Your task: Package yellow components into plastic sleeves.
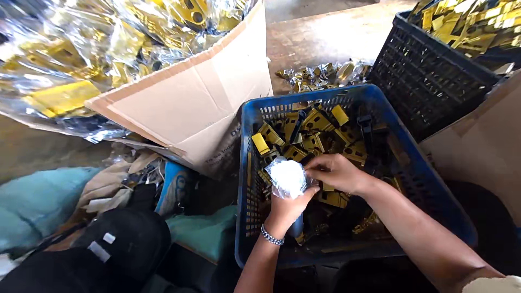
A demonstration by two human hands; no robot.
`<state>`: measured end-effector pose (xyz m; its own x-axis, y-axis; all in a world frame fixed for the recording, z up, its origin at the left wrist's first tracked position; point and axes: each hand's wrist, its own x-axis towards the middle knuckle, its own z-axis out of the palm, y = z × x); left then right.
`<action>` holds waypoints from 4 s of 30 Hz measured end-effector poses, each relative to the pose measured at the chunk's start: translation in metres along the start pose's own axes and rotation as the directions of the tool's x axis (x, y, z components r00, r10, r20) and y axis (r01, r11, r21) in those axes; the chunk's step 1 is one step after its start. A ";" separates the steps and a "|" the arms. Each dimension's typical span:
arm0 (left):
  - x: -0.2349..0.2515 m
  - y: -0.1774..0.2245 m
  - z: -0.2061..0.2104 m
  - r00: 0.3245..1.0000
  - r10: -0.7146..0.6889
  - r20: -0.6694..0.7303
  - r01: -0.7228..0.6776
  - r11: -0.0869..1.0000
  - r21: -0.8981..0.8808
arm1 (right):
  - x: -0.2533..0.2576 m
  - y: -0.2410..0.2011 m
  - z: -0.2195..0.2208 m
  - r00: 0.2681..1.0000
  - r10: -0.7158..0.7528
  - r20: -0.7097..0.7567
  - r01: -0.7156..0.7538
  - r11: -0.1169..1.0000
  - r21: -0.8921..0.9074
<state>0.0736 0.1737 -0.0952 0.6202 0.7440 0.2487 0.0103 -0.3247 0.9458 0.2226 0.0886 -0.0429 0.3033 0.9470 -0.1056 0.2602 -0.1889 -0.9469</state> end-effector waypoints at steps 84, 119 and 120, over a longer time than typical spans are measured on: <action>0.029 0.012 -0.050 0.937 -0.209 -0.279 0.186 0.977 -0.107 | 0.060 0.059 0.014 0.960 0.145 0.241 0.024 0.811 -0.585; 0.011 0.014 -0.029 0.979 -0.202 -0.007 0.202 0.979 0.016 | 0.031 -0.025 0.029 0.905 0.397 0.151 -0.166 0.658 -0.734; 0.009 0.016 -0.023 0.982 -0.183 0.037 0.182 0.983 0.031 | 0.035 -0.020 0.026 0.910 0.398 0.117 -0.215 0.693 -0.688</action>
<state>0.0615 0.1885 -0.0725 0.6367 0.7685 0.0635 0.1474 -0.2021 0.9682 0.2045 0.1320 -0.0358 0.2727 0.8168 -0.5083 0.7456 -0.5134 -0.4250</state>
